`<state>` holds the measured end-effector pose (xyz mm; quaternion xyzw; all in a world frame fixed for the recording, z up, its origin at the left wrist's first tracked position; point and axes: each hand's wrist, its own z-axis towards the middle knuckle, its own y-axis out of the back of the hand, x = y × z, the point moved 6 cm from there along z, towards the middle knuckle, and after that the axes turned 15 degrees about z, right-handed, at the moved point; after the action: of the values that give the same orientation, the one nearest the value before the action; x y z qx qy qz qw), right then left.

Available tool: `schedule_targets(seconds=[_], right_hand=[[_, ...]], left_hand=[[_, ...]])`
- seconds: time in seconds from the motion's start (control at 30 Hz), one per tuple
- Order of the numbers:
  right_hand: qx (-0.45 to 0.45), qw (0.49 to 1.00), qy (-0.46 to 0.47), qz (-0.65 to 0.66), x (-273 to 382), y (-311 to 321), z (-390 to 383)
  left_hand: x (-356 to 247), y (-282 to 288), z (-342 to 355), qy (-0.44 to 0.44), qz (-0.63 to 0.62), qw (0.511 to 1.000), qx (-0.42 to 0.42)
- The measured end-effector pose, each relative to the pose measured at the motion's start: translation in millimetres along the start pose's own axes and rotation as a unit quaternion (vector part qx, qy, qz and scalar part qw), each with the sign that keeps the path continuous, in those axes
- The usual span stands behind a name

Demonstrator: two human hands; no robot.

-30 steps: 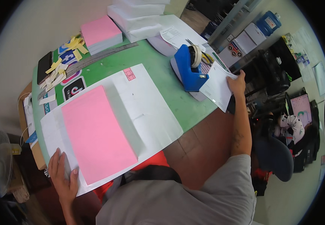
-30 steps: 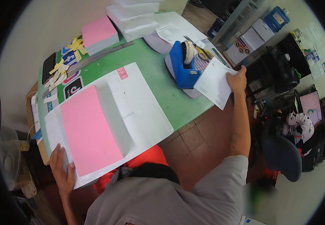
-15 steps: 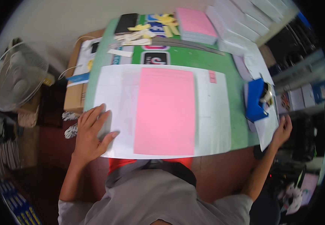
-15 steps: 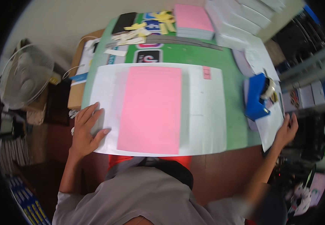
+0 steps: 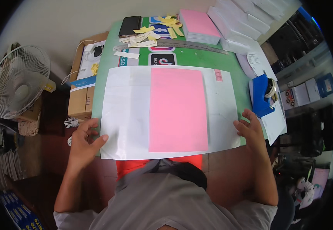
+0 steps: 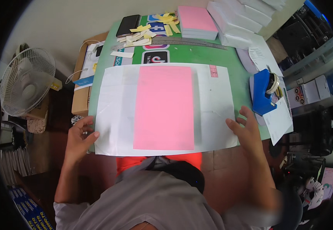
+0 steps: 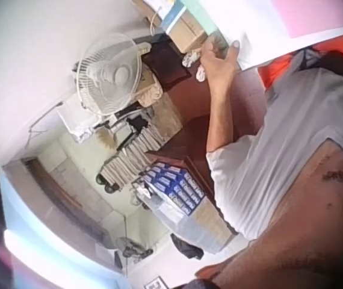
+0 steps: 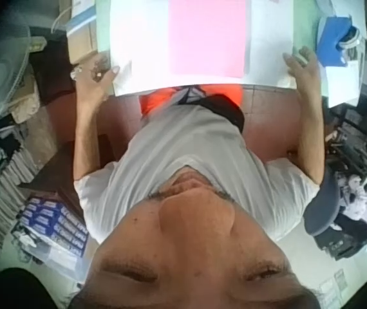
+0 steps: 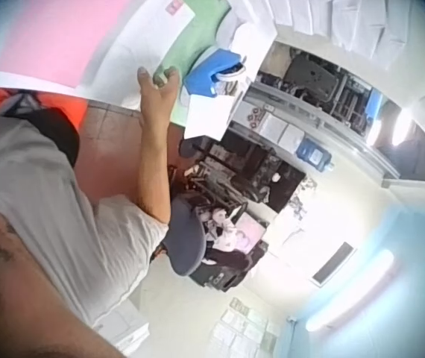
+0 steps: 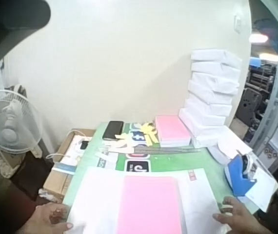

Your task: Organizing, stacking, and wrapping bundles of printed prescription forms with white paper and adhesive strips.

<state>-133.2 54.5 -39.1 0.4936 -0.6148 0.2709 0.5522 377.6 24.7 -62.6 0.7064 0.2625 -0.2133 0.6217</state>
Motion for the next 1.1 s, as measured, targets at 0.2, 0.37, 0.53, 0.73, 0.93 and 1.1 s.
schedule_targets(seconds=[0.2,0.37,0.53,0.73,0.93,1.1], right_hand=[[0.056,0.989,-0.133,-0.032,-4.3,10.7,13.1],[0.038,0.988,-0.148,0.034,-6.9,4.3,22.5],[0.044,0.994,-0.054,0.078,-3.2,14.9,28.6],[0.057,0.996,0.023,0.070,15.4,8.3,23.9],[0.115,0.987,0.032,0.105,52.5,-10.3,15.3],[0.169,0.976,0.039,0.134,63.5,-23.5,14.2]], left_hand=[[2.4,-1.2,3.9,0.133,-0.252,0.944,0.164],[5.0,-3.8,14.0,0.152,-0.234,0.947,0.162],[5.1,-7.4,29.0,0.140,-0.217,0.953,0.157],[3.8,-13.0,31.0,0.097,-0.313,0.939,0.106],[-30.1,5.2,39.7,-0.064,-0.288,0.951,0.088],[-50.3,11.4,40.2,-0.139,-0.261,0.954,0.055]])
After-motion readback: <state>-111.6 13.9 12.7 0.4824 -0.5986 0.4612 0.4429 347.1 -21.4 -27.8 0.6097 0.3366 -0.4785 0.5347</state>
